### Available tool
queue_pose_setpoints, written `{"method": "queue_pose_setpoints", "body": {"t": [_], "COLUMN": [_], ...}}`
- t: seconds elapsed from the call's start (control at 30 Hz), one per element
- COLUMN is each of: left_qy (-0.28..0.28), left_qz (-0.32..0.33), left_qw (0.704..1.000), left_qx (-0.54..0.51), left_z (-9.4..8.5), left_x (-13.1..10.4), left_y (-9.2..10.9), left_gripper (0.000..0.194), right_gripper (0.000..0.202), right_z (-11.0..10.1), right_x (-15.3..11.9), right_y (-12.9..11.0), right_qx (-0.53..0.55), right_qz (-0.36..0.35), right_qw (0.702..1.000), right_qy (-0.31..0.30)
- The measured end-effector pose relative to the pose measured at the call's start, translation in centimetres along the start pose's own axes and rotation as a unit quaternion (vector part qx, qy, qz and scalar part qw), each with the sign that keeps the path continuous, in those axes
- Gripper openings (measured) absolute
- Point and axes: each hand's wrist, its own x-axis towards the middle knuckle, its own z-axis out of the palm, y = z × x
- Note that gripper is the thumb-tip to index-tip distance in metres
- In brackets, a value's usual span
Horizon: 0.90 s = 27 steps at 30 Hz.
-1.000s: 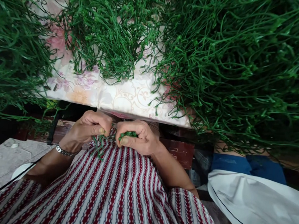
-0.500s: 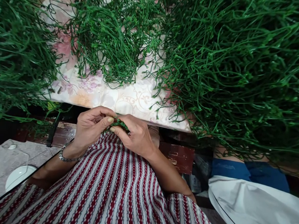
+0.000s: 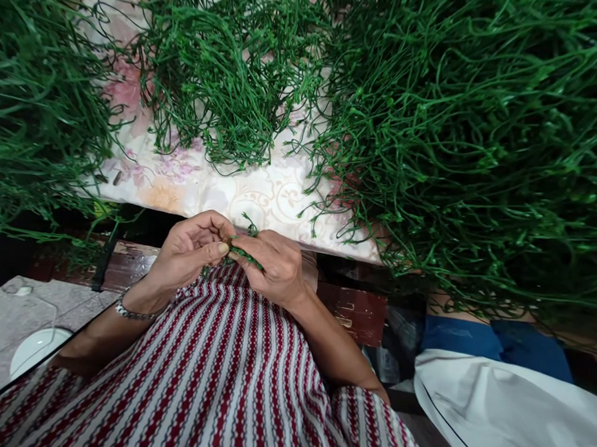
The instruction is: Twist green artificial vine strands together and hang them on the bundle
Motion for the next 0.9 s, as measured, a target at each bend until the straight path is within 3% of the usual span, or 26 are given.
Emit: {"method": "queue_pose_setpoints", "body": {"t": [0.17, 0.3, 0.5, 0.67, 0.9], "left_qy": [-0.018, 0.017, 0.068, 0.032, -0.015], "left_qz": [-0.020, -0.007, -0.026, -0.020, -0.029], "left_qw": [1.000, 1.000, 0.997, 0.999, 0.990], "left_qx": [-0.011, 0.005, 0.026, 0.023, 0.134], "left_z": [0.4, 0.8, 0.7, 0.2, 0.4], "left_x": [0.0, 0.0, 0.0, -0.2, -0.3], "left_y": [0.3, -0.2, -0.2, -0.2, 0.1], "left_gripper": [0.025, 0.013, 0.015, 0.011, 0.010], "right_gripper": [0.009, 0.006, 0.017, 0.019, 0.014], "right_z": [-0.2, -0.4, -1.0, -1.0, -1.0], "right_x": [0.0, -0.2, -0.1, 0.1, -0.3], "right_y": [-0.3, -0.2, -0.3, 0.5, 0.9], "right_qx": [0.078, 0.059, -0.007, -0.045, -0.079], "right_qz": [0.076, 0.119, 0.005, -0.039, -0.055], "right_qw": [0.994, 0.991, 1.000, 0.996, 0.993], "right_qy": [0.007, 0.009, 0.019, -0.073, -0.069]}}
